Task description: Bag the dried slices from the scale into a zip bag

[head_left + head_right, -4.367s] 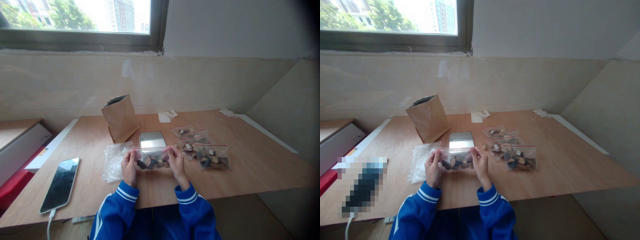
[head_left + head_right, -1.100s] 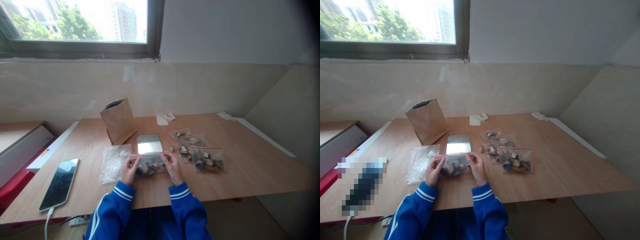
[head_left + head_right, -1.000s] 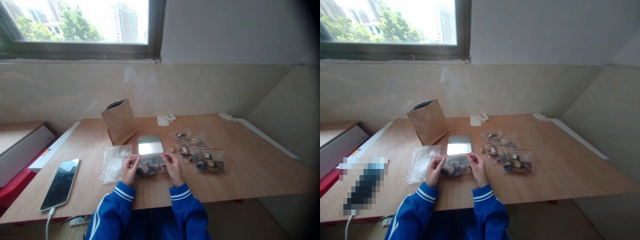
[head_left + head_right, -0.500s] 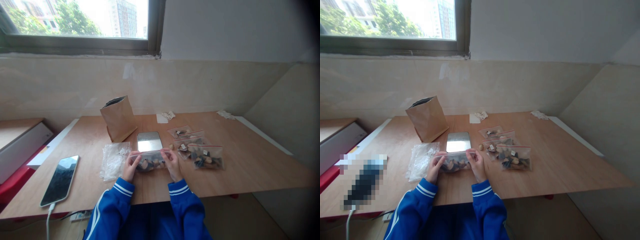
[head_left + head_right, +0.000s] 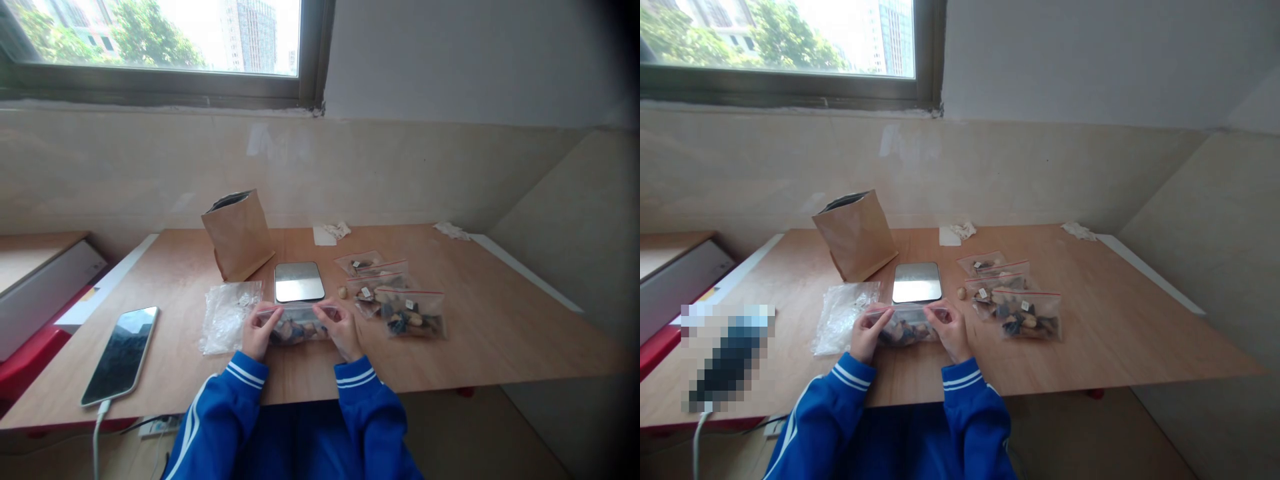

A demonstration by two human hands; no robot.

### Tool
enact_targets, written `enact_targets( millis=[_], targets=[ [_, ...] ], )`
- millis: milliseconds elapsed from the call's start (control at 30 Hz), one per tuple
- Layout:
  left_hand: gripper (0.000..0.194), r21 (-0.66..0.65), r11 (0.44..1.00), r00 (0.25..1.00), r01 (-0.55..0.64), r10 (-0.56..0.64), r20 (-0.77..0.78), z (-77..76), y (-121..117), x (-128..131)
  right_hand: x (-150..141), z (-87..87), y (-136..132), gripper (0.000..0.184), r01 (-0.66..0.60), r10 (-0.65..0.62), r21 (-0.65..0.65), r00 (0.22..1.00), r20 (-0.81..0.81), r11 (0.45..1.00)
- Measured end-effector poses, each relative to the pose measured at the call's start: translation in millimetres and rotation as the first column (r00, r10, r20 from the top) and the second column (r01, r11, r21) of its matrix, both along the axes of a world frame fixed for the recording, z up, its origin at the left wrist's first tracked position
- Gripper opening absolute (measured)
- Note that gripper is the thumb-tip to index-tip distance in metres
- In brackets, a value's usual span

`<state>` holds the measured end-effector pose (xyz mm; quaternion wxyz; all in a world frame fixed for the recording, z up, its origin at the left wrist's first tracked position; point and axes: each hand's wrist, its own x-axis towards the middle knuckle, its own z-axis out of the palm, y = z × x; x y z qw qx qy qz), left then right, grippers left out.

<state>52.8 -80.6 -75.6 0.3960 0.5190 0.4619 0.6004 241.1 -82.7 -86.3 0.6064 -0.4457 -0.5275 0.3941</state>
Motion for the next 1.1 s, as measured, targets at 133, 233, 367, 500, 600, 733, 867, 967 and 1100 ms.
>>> enact_targets(
  millis=[133, 233, 367, 500, 600, 733, 867, 967, 1100],
  targets=[
    [0.02, 0.022, 1.0, 1.0, 0.018, -0.017, -0.01, -0.9, -0.6, 0.4, 0.3, 3.1, -1.5, 0.019, -0.001, 0.001, -0.015, 0.999, -0.034, 1.0],
    [0.023, -0.016, 0.995, 0.995, 0.099, -0.099, 0.007, -0.2, -1.3, -0.7, 1.0, 4.3, -2.7, 0.02, -0.058, 0.053, -0.054, 0.995, -0.089, 0.997],
    [0.024, -0.112, 0.97, 0.976, 0.217, -0.217, 0.02, 2.0, -2.6, -1.3, 0.4, 6.5, -5.0, 0.025, -0.212, 0.194, -0.12, 0.97, -0.144, 0.97],
    [0.021, -0.117, 0.973, 0.979, 0.199, -0.203, -0.019, 2.5, -3.4, 0.0, -3.5, 9.3, -6.8, 0.028, -0.226, 0.214, -0.131, 0.971, -0.105, 0.965],
    [0.022, -0.105, 0.979, 0.983, 0.172, -0.177, -0.041, 1.7, -3.9, 0.9, -6.2, 9.3, -7.1, 0.028, -0.181, 0.173, -0.124, 0.982, -0.072, 0.976],
    [0.023, -0.106, 0.985, 0.987, 0.134, -0.143, -0.079, 1.5, -5.3, 3.0, -6.7, 7.9, -7.3, 0.026, -0.117, 0.114, -0.095, 0.993, -0.038, 0.989],
    [0.023, -0.096, 0.989, 0.99, 0.108, -0.116, -0.077, 1.2, -6.1, 5.2, -7.2, 6.8, -7.6, 0.027, -0.068, 0.067, -0.088, 0.998, -0.014, 0.994],
    [0.023, -0.085, 0.989, 0.989, 0.123, -0.129, -0.068, 1.8, -6.6, 5.1, -8.5, 7.6, -8.1, 0.029, -0.122, 0.116, -0.113, 0.992, -0.056, 0.986],
    [0.026, -0.095, 0.978, 0.981, 0.185, -0.189, -0.034, 4.3, -8.5, 5.6, -8.9, 9.5, -8.9, 0.03, -0.257, 0.245, -0.135, 0.964, -0.1, 0.957]
  ],
)
